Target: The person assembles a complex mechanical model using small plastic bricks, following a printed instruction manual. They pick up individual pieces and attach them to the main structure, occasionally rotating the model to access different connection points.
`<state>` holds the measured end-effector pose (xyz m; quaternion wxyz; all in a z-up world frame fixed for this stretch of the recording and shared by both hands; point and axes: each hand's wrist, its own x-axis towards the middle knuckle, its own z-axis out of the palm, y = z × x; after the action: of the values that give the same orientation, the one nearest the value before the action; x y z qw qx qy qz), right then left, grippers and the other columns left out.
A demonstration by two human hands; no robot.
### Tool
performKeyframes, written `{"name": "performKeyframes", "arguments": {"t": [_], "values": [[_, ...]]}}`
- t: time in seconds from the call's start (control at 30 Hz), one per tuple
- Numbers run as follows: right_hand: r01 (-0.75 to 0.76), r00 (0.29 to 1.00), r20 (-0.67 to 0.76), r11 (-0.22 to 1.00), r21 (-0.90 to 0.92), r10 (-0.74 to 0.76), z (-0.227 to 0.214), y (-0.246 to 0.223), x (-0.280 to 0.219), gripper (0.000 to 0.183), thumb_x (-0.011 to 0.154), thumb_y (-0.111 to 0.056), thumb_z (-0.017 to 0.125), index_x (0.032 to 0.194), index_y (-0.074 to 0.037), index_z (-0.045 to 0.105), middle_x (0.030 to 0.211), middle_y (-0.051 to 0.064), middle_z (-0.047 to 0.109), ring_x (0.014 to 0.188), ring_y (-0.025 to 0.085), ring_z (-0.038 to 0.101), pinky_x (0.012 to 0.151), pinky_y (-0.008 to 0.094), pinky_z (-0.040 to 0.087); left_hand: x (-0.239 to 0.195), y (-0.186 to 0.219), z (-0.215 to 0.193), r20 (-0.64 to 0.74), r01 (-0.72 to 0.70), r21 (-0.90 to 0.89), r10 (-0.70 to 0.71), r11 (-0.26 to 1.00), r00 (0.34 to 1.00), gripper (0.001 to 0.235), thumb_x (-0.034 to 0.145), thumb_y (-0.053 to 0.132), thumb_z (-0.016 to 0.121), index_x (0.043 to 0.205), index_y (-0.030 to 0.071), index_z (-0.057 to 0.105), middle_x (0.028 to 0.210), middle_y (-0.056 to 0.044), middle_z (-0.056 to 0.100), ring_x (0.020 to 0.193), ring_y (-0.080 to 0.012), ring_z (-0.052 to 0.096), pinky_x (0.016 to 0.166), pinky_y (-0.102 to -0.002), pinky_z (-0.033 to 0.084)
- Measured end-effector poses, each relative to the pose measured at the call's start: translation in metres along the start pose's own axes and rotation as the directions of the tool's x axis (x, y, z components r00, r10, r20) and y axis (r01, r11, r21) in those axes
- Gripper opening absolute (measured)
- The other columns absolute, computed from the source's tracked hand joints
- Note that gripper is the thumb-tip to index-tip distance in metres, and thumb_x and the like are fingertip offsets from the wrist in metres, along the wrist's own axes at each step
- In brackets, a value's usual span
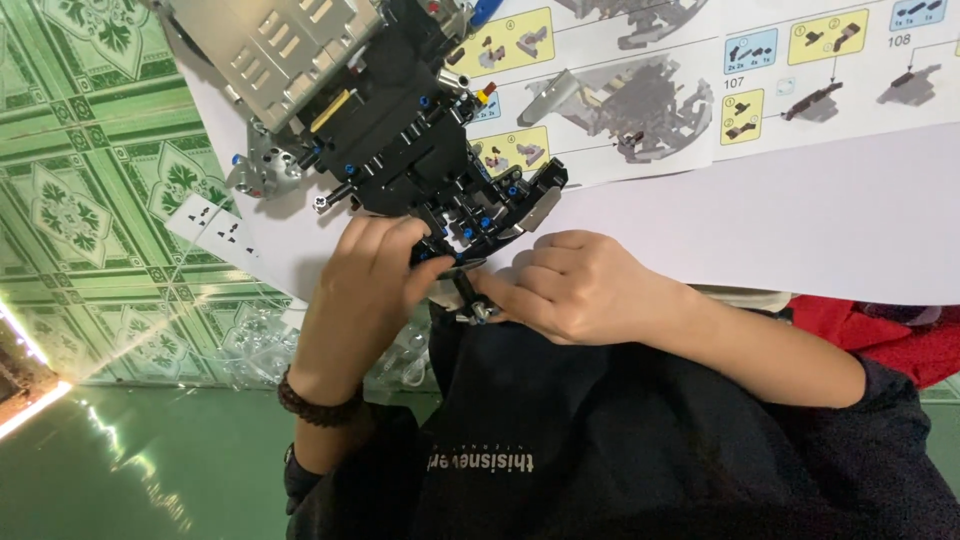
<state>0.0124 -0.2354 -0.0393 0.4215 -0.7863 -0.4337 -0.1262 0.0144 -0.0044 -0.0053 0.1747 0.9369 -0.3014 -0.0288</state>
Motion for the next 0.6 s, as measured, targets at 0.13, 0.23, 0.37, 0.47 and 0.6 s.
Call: {"name": "performKeyframes", "arguments": {"t": [0.13,0.23,0.37,0.47,0.6], "values": [[-0.045,0.999,0.003,0.998,-0.032,0.045,0.0,0.0,-0.006,0.023,0.092,-0.021,0.061,0.096,-0.003,0.074,0.052,0.006,0.058,0.051,0.018,0.06,0.059,0.029,0.053,-0.003,-0.008,-0.002,0.017,0.051,-0.217,-0.049,0.975,0.999,0.029,0.091,0.021,0.067,0.113,0.005,0.058,0.086,-0.009,0.057,0.078,-0.0327,0.061,0.069,-0.04,0.053],[-0.094,0.995,0.012,0.994,-0.056,0.095,0.003,0.0,-0.014,0.023,0.091,-0.021,0.062,0.096,-0.003,0.074,0.054,0.006,0.061,0.052,0.017,0.061,0.059,0.028,0.053,-0.007,-0.009,0.009,-0.041,0.055,-0.194,-0.065,0.979,0.997,0.023,0.093,0.02,0.063,0.11,0.006,0.061,0.09,-0.007,0.061,0.082,-0.0293,0.063,0.071,-0.036,0.054],[-0.198,0.977,0.066,0.979,-0.041,0.201,-0.004,0.001,-0.012,0.021,0.088,-0.018,0.064,0.096,-0.001,0.074,0.056,0.009,0.064,0.054,0.019,0.064,0.056,0.029,0.054,-0.009,-0.009,0.016,-0.086,0.071,-0.244,-0.095,0.967,0.992,0.018,0.095,0.017,0.058,0.109,0.006,0.063,0.09,-0.006,0.062,0.077,-0.0291,0.062,0.07,-0.035,0.053],[-0.276,0.96,0.048,0.961,-0.008,0.276,-0.008,0.0,-0.006,0.023,0.09,-0.02,0.063,0.098,-0.002,0.074,0.055,0.007,0.063,0.056,0.02,0.066,0.056,0.029,0.053,-0.008,-0.002,0.013,-0.111,0.082,-0.245,-0.111,0.966,0.988,0.019,0.097,0.017,0.054,0.108,0.006,0.064,0.09,-0.007,0.062,0.079,-0.0304,0.062,0.073,-0.037,0.053],[-0.29,0.956,0.049,0.956,0.042,0.288,-0.007,-0.001,-0.006,0.024,0.091,-0.02,0.061,0.101,-0.001,0.073,0.058,0.009,0.065,0.059,0.022,0.067,0.057,0.031,0.053,-0.002,0.005,0.008,-0.088,0.089,-0.184,-0.107,0.979,0.99,0.036,0.086,0.025,0.075,0.109,0.002,0.06,0.091,-0.01,0.058,0.083,-0.0321,0.061,0.079,-0.039,0.051]]}}
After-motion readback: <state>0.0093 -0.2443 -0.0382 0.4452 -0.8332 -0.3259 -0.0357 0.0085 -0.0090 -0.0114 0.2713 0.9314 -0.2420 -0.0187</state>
